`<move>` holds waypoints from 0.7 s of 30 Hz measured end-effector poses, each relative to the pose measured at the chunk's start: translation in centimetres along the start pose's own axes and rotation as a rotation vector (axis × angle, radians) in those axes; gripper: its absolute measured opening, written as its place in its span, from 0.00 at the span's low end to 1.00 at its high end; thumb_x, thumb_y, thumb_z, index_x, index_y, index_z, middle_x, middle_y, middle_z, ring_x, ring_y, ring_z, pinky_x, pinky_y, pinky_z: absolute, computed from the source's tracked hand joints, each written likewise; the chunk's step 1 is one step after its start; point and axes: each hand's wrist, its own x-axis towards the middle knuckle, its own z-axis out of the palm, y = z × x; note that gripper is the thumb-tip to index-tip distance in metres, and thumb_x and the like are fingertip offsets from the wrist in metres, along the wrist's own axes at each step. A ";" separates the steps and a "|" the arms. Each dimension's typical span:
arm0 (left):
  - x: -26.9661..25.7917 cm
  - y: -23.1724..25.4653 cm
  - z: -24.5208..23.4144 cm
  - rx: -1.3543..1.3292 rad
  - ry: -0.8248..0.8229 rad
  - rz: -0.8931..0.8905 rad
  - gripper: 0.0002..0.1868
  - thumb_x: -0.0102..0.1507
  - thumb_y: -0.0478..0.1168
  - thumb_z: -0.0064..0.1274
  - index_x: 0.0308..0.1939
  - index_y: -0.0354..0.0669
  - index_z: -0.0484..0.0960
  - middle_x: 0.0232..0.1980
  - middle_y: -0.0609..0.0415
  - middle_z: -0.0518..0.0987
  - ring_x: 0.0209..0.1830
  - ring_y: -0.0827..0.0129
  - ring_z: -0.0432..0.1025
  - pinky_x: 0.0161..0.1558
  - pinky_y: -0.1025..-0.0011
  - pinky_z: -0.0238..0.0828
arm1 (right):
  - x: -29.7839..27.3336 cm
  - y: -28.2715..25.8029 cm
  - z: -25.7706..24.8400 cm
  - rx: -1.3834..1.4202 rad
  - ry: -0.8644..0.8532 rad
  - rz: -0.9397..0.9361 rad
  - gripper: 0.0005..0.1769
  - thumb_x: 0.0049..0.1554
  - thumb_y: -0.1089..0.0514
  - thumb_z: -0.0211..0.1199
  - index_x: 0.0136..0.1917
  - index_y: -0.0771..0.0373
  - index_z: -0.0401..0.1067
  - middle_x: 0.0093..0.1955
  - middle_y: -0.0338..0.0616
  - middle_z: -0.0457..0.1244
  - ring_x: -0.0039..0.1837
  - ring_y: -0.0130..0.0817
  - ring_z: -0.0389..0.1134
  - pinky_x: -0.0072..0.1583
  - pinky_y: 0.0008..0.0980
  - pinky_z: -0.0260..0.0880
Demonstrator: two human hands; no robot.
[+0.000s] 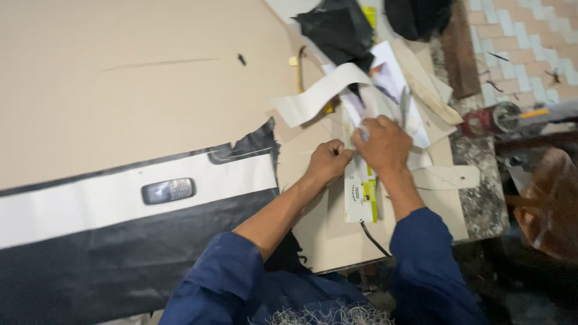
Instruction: The person cuts a white paper pattern with scissors, then places the pattern on a black fabric sheet. They trace the pattern onto the fabric using a white marking tool, then cut the fabric along the traced lines.
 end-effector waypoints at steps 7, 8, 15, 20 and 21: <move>-4.4 5.9 -9.5 -0.222 -0.303 -0.092 0.10 0.61 0.37 0.58 0.32 0.43 0.70 0.28 0.55 0.75 0.21 0.74 0.67 0.20 0.74 0.64 | 1.4 0.0 -2.3 0.044 -0.158 0.043 0.19 0.54 0.42 0.72 0.54 0.52 0.82 0.46 0.46 0.70 0.47 0.49 0.71 0.48 0.47 0.69; -5.8 7.1 -11.9 -0.141 -0.299 -0.078 0.11 0.61 0.36 0.59 0.32 0.43 0.70 0.29 0.55 0.76 0.24 0.74 0.69 0.21 0.74 0.67 | 1.3 -0.1 -2.1 0.047 -0.159 0.049 0.20 0.54 0.41 0.73 0.55 0.53 0.82 0.45 0.46 0.70 0.47 0.50 0.71 0.47 0.47 0.68; -18.8 12.3 -28.0 0.250 -0.335 -0.258 0.08 0.65 0.37 0.52 0.48 0.43 0.76 0.38 0.53 0.83 0.37 0.75 0.77 0.40 0.76 0.76 | -6.2 -4.2 0.3 0.888 -0.212 0.603 0.28 0.73 0.37 0.53 0.52 0.65 0.74 0.34 0.46 0.65 0.31 0.27 0.55 0.34 0.28 0.53; -27.0 9.1 -34.5 0.263 -0.333 -0.421 0.11 0.64 0.37 0.53 0.51 0.42 0.81 0.40 0.53 0.85 0.37 0.75 0.76 0.40 0.74 0.73 | -12.6 -10.7 1.4 1.723 -0.315 1.041 0.26 0.66 0.35 0.53 0.63 0.57 0.64 0.42 0.39 0.64 0.26 0.19 0.47 0.27 0.20 0.45; -28.3 7.7 -35.4 0.220 -0.329 -0.425 0.11 0.65 0.37 0.53 0.50 0.40 0.82 0.41 0.53 0.86 0.38 0.75 0.76 0.41 0.73 0.74 | -13.4 -11.9 1.3 1.821 -0.233 1.046 0.25 0.68 0.38 0.57 0.63 0.60 0.63 0.42 0.36 0.59 0.27 0.20 0.48 0.28 0.21 0.46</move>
